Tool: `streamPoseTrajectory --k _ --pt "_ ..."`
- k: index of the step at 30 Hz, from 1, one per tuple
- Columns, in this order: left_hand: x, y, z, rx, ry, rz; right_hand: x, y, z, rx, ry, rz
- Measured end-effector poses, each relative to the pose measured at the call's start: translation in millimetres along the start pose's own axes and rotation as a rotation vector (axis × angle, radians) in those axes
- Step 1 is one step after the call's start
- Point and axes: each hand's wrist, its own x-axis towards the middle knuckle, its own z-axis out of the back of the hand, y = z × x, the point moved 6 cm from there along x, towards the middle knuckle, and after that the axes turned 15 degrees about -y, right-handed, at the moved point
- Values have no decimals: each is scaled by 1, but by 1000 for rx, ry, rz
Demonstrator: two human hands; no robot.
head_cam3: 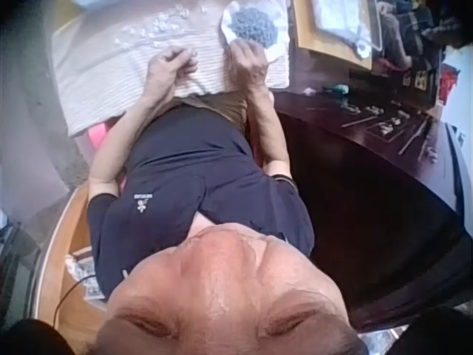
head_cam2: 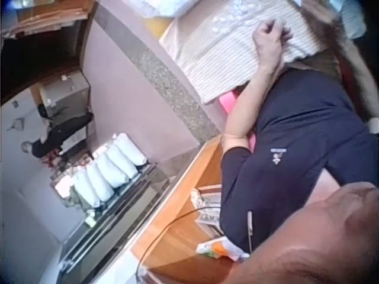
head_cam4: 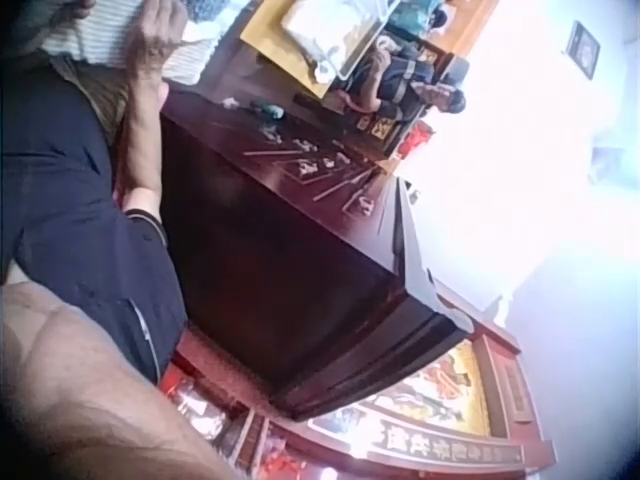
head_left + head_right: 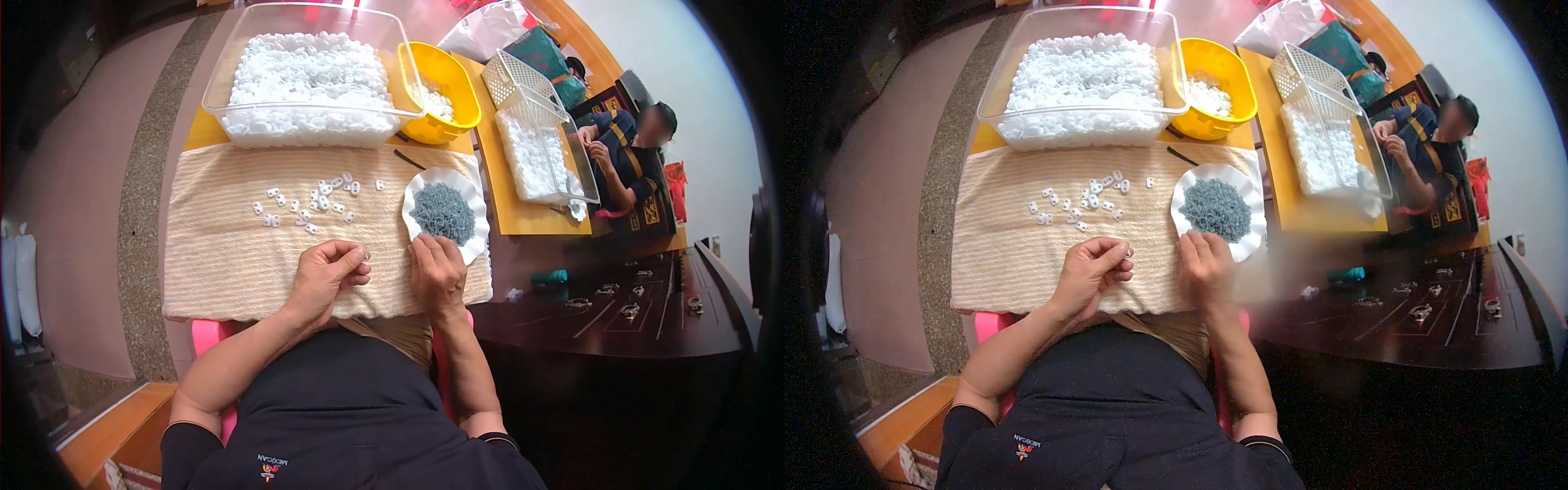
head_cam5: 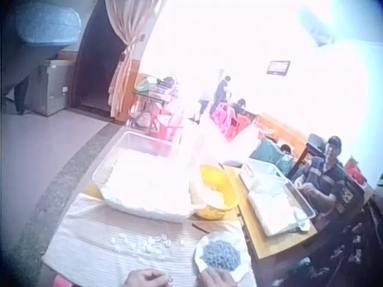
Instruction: Assembling small white plastic pieces into grey circular components at a manual workstation.
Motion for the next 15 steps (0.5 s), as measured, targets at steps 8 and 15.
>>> streamPoseTrajectory --k 8,15 --pt "1 0 -1 -3 -11 9 -11 6 1 -15 -71 151" --pt "0 0 0 0 -9 5 -10 1 3 97 -107 2"
